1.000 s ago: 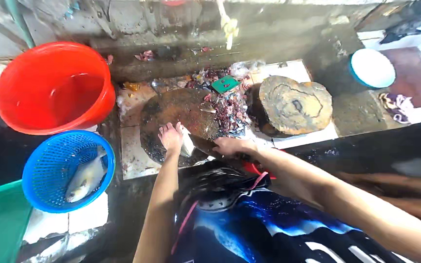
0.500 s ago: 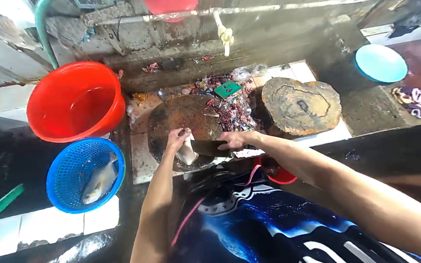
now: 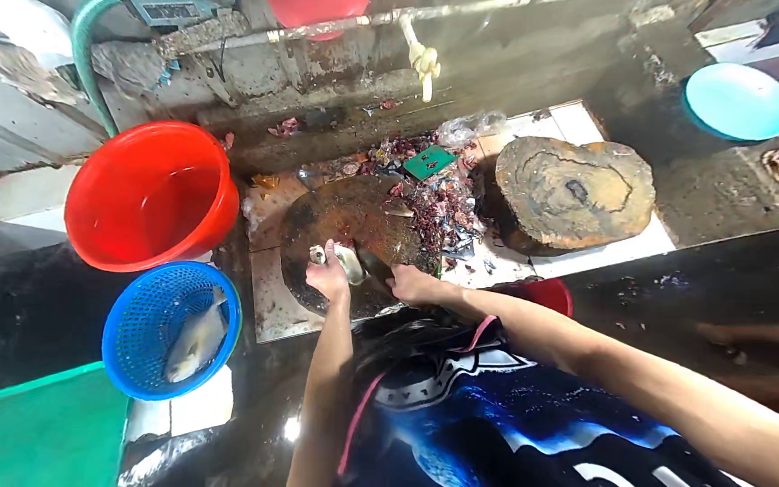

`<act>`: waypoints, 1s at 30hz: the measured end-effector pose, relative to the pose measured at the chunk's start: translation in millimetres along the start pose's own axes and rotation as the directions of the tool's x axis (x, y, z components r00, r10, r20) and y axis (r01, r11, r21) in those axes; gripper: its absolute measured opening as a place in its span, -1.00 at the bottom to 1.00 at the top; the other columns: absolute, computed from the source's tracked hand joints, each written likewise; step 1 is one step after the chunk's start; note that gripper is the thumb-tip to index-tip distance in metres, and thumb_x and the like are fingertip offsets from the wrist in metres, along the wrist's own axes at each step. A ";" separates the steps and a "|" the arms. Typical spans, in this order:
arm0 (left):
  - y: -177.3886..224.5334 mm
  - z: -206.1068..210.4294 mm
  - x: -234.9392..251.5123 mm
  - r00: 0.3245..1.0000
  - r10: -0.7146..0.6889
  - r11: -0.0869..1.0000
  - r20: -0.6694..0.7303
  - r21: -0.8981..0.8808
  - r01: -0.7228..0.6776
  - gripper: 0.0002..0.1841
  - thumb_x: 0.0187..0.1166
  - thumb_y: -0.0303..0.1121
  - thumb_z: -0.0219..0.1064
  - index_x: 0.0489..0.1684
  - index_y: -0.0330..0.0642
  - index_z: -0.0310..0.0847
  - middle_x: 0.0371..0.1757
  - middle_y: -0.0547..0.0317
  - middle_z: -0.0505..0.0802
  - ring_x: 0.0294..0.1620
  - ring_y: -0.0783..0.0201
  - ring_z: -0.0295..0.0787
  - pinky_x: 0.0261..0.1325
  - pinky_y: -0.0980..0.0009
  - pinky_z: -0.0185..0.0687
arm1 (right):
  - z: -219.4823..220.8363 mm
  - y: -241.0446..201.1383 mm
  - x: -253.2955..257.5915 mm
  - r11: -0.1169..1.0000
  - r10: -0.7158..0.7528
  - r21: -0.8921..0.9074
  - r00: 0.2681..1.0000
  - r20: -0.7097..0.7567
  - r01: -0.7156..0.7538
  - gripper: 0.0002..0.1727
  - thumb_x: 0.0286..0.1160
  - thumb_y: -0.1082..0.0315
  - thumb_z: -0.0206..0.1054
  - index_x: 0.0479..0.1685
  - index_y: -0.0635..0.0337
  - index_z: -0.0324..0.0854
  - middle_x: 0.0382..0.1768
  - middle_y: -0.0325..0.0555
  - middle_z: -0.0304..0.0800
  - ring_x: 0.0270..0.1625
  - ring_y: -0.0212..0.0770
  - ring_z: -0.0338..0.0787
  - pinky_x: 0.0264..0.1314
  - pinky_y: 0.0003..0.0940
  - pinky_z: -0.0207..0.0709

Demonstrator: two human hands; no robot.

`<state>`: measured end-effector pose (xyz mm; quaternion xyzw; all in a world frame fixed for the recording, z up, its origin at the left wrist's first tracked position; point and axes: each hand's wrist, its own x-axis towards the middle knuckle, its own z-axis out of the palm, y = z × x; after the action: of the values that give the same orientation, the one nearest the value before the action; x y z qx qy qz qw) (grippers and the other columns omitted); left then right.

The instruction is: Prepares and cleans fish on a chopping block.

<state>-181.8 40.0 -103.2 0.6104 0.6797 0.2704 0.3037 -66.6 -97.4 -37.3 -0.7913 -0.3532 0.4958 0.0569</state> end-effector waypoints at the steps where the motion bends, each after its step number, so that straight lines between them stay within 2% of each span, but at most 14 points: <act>1: 2.3 1.3 -2.6 1.000 -0.024 1.000 0.013 -0.016 0.024 -0.35 0.44 0.30 0.44 -0.18 -0.27 0.76 -0.29 -0.10 0.87 -0.14 -0.06 0.87 0.06 -0.10 0.70 | -3.3 5.6 10.5 0.984 0.037 0.175 0.999 0.033 -0.042 -0.55 0.83 0.07 0.09 0.38 0.27 0.49 -0.22 0.07 0.72 -0.28 -0.08 0.78 -0.17 -0.09 0.70; 2: 6.3 0.8 -0.5 0.997 -0.033 0.999 0.063 -0.010 0.034 -0.33 0.46 0.30 0.43 -0.12 -0.29 0.75 -0.25 -0.13 0.87 -0.10 -0.08 0.87 0.10 -0.11 0.70 | -9.0 10.7 19.3 0.931 0.070 0.351 0.994 0.085 -0.095 -0.58 0.84 0.03 0.08 0.29 0.22 0.47 -0.46 -0.12 0.61 -0.54 -0.28 0.65 -0.43 -0.33 0.63; 4: 9.6 -4.3 9.3 0.967 -0.051 0.998 0.248 0.055 0.039 -0.27 0.48 0.30 0.40 0.04 -0.36 0.70 -0.08 -0.24 0.87 0.06 -0.16 0.85 0.20 -0.17 0.69 | -17.9 24.2 24.4 0.859 0.100 0.481 0.979 0.179 -0.176 -0.62 0.83 0.03 0.10 0.26 0.16 0.42 -0.58 -0.21 0.51 -0.70 -0.35 0.53 -0.61 -0.42 0.55; 5: 9.6 -7.7 15.6 0.936 -0.062 0.996 0.347 0.079 0.037 -0.26 0.48 0.26 0.42 0.16 -0.38 0.66 0.03 -0.27 0.85 0.14 -0.17 0.82 0.26 -0.18 0.67 | -20.9 30.5 21.1 0.915 0.107 0.372 0.983 0.150 -0.157 -0.59 0.81 0.03 0.12 0.30 0.18 0.48 -0.49 -0.14 0.58 -0.62 -0.29 0.59 -0.52 -0.33 0.59; 7: 13.7 -11.8 34.0 0.871 -0.074 0.995 0.485 0.091 0.034 -0.29 0.45 0.09 0.52 0.33 -0.39 0.56 0.18 -0.29 0.80 0.20 -0.13 0.79 0.30 -0.13 0.66 | -33.9 27.8 8.1 0.995 0.098 0.008 0.995 0.020 -0.098 -0.54 0.71 0.08 0.20 0.35 0.27 0.56 -0.06 0.21 0.77 -0.12 0.11 0.82 -0.04 0.17 0.69; 9: 18.8 -17.7 42.8 0.821 -0.105 0.989 0.561 0.149 0.024 -0.32 0.48 0.00 0.52 0.38 -0.39 0.52 0.20 -0.30 0.77 0.13 -0.10 0.79 0.23 -0.08 0.67 | -40.9 15.4 -3.7 0.973 0.072 -0.213 0.995 -0.075 -0.086 -0.46 0.60 0.15 0.25 0.48 0.26 0.46 0.24 0.38 0.71 0.28 0.37 0.76 0.22 0.46 0.59; 12: 27.1 -18.1 46.9 0.814 -0.123 0.978 0.567 0.207 0.003 -0.38 0.46 -0.04 0.51 0.30 -0.39 0.56 0.15 -0.29 0.78 0.11 -0.11 0.79 0.22 -0.09 0.67 | -49.5 -16.9 1.6 0.938 -0.025 -0.347 0.995 -0.098 -0.010 -0.46 0.69 0.13 0.20 0.61 0.10 0.41 0.30 0.35 0.71 0.34 0.41 0.73 0.23 0.50 0.58; 15: 32.9 -16.2 47.7 0.822 -0.080 0.972 0.563 0.228 -0.062 -0.37 0.45 -0.03 0.52 0.29 -0.40 0.58 0.20 -0.33 0.78 0.25 -0.20 0.76 0.30 -0.20 0.64 | -42.1 -45.4 22.5 0.895 -0.077 -0.445 0.995 -0.057 0.044 -0.49 0.58 0.27 0.32 0.51 0.19 0.49 0.29 0.35 0.71 0.33 0.42 0.72 0.21 0.50 0.57; 19: 30.8 -26.0 34.4 0.869 -0.011 0.967 0.494 0.227 -0.117 -0.45 0.52 -0.01 0.46 0.14 -0.39 0.64 0.06 -0.30 0.81 0.16 -0.21 0.79 0.21 -0.21 0.67 | -29.2 -59.0 30.4 0.826 -0.088 -0.562 0.995 -0.039 0.051 -0.58 0.56 0.39 0.33 0.38 0.31 0.56 0.33 0.33 0.68 0.36 0.41 0.70 0.17 0.46 0.62; 21: 28.4 -46.5 21.9 0.909 0.034 0.962 0.414 0.233 -0.142 -0.42 0.55 0.01 0.42 0.24 -0.39 0.59 0.01 -0.27 0.84 0.12 -0.18 0.83 0.20 -0.20 0.70 | -20.9 -56.2 32.0 0.819 -0.102 -0.570 0.994 -0.047 0.057 -0.59 0.57 0.43 0.30 0.38 0.31 0.55 0.34 0.34 0.67 0.35 0.42 0.70 0.16 0.46 0.62; 24: 12.9 -96.6 23.1 0.971 0.170 0.985 0.166 0.007 -0.174 -0.41 0.49 -0.11 0.51 0.37 -0.36 0.56 0.02 -0.13 0.88 0.08 0.01 0.87 0.25 -0.07 0.74 | -16.4 -55.7 35.6 0.819 -0.102 -0.570 0.994 -0.048 0.057 -0.55 0.63 0.46 0.21 0.49 0.31 0.47 0.37 0.40 0.63 0.33 0.47 0.69 0.14 0.48 0.60; 27: -15.1 -154.0 49.2 0.987 0.136 0.855 -0.087 -0.493 -0.161 -0.53 0.59 -0.24 0.46 0.42 -0.19 0.53 0.15 0.08 0.87 0.11 0.24 0.87 0.15 0.20 0.86 | -16.4 -52.0 34.7 0.841 -0.104 -0.537 0.994 -0.045 0.064 -0.51 0.61 0.34 0.30 0.49 0.31 0.49 0.40 0.41 0.61 0.37 0.49 0.66 0.18 0.55 0.55; 28: -22.6 -173.6 60.0 0.993 0.040 0.766 -0.107 -0.635 -0.099 -0.51 0.64 -0.18 0.43 0.48 -0.11 0.50 0.14 0.08 0.86 -0.02 0.23 0.87 -0.10 0.23 0.86 | -18.4 -54.6 34.2 0.849 -0.100 -0.525 0.994 -0.049 0.060 -0.47 0.58 0.27 0.34 0.50 0.34 0.49 0.40 0.43 0.62 0.36 0.50 0.67 0.18 0.56 0.54; 30: -43.0 -214.1 77.5 1.000 -0.031 0.696 -0.001 -0.718 0.021 -0.34 0.69 -0.08 0.36 0.73 0.10 0.14 0.24 0.02 0.78 -0.06 0.14 0.85 -0.12 0.15 0.85 | -22.3 -61.5 34.1 0.872 -0.066 -0.490 0.994 -0.088 0.014 -0.39 0.55 0.12 0.38 0.48 0.34 0.51 0.36 0.42 0.65 0.35 0.48 0.69 0.20 0.56 0.54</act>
<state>-375.0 113.0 1.9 0.4325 0.5312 0.5136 0.5168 -70.4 -24.8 -24.4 -0.7969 -0.4797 0.3483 -0.1164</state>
